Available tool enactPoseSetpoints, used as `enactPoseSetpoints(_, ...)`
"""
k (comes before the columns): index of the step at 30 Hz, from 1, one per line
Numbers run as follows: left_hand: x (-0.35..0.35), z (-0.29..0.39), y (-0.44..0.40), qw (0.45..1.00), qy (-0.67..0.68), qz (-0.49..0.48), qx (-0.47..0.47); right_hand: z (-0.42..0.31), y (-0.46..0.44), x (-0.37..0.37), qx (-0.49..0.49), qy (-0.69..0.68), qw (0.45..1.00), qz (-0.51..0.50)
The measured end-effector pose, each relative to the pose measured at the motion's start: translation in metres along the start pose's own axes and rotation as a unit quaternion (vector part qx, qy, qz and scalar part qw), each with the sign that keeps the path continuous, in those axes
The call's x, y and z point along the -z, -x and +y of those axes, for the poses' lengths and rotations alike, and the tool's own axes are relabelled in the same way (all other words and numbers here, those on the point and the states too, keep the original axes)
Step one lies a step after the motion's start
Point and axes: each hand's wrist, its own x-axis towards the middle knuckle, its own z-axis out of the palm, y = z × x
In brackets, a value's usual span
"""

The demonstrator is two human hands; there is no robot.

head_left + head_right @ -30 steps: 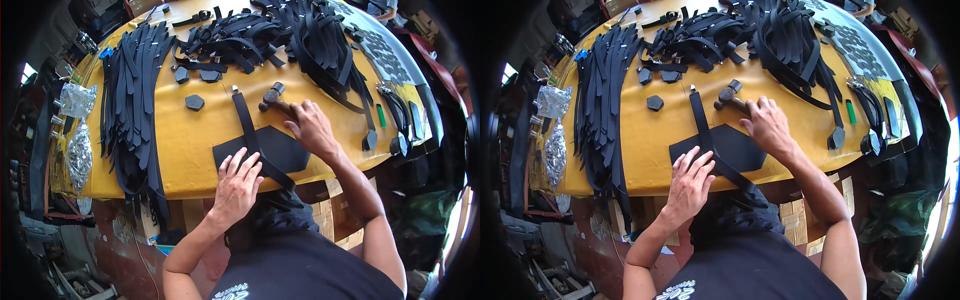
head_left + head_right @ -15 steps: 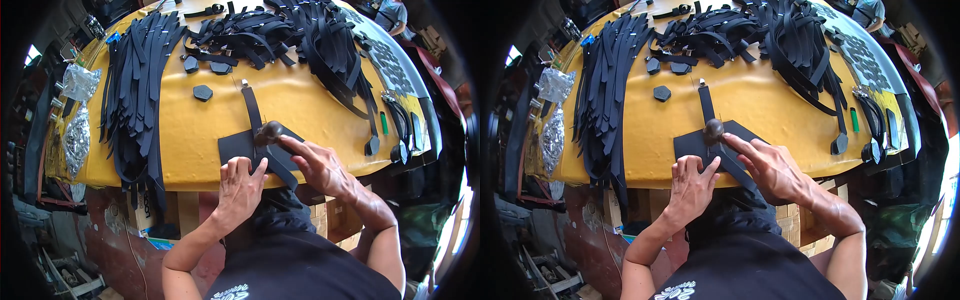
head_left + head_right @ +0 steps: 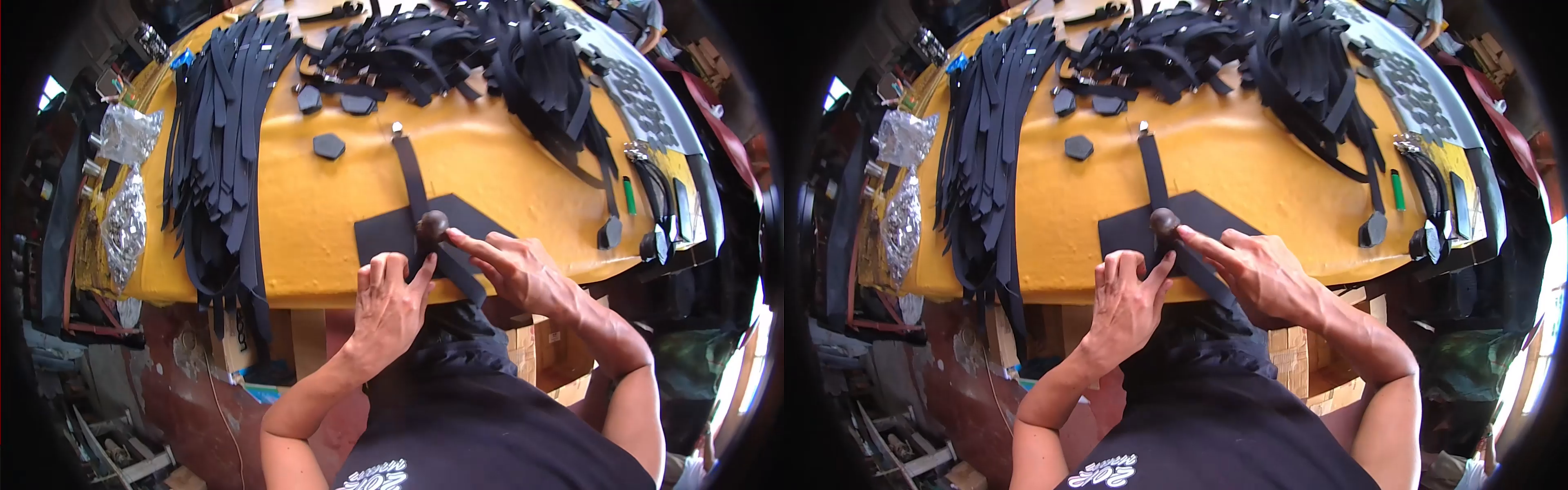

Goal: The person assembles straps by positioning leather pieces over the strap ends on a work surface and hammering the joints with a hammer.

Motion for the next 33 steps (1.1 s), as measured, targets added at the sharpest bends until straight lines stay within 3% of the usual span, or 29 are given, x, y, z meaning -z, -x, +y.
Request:
enactPoseSetpoints(4,0.002,-0.001,-0.003,1.0,-0.004,0.005,-0.01,0.021,0.003,-0.024,0.015,-0.088,0.988,0.128)
enactPoseSetpoints(8,-0.001,0.004,-0.001,1.0,-0.018,0.011,-0.011,0.002,0.013,-0.003,-0.014,-0.057,0.992,0.114)
enactPoseSetpoints(9,-0.001,0.002,0.0,0.999,-0.032,0.005,-0.016,0.002,0.012,-0.005,0.023,-0.06,0.988,0.143)
enactPoseSetpoints(13,-0.003,0.0,0.001,0.997,-0.06,-0.02,-0.041,0.022,0.006,-0.019,0.047,-0.009,0.999,0.008)
enactPoseSetpoints(16,0.002,-0.002,-0.004,0.996,-0.065,-0.017,-0.055,0.014,-0.004,-0.007,0.048,0.003,0.999,0.013)
enactPoseSetpoints(19,0.001,-0.003,-0.005,0.998,-0.038,-0.007,-0.054,0.011,0.0,-0.009,0.049,-0.012,0.992,0.115)
enactPoseSetpoints(22,0.0,-0.007,-0.012,0.998,0.02,0.019,-0.061,0.01,0.006,0.004,-0.001,-0.021,0.978,0.205)
enactPoseSetpoints(28,-0.01,-0.02,-0.014,0.992,0.079,0.054,-0.087,0.053,0.023,0.005,-0.138,0.092,0.959,0.229)
enactPoseSetpoints(33,-0.013,-0.021,-0.011,0.989,0.112,0.064,-0.066,0.075,0.031,-0.014,-0.138,0.139,0.945,0.262)
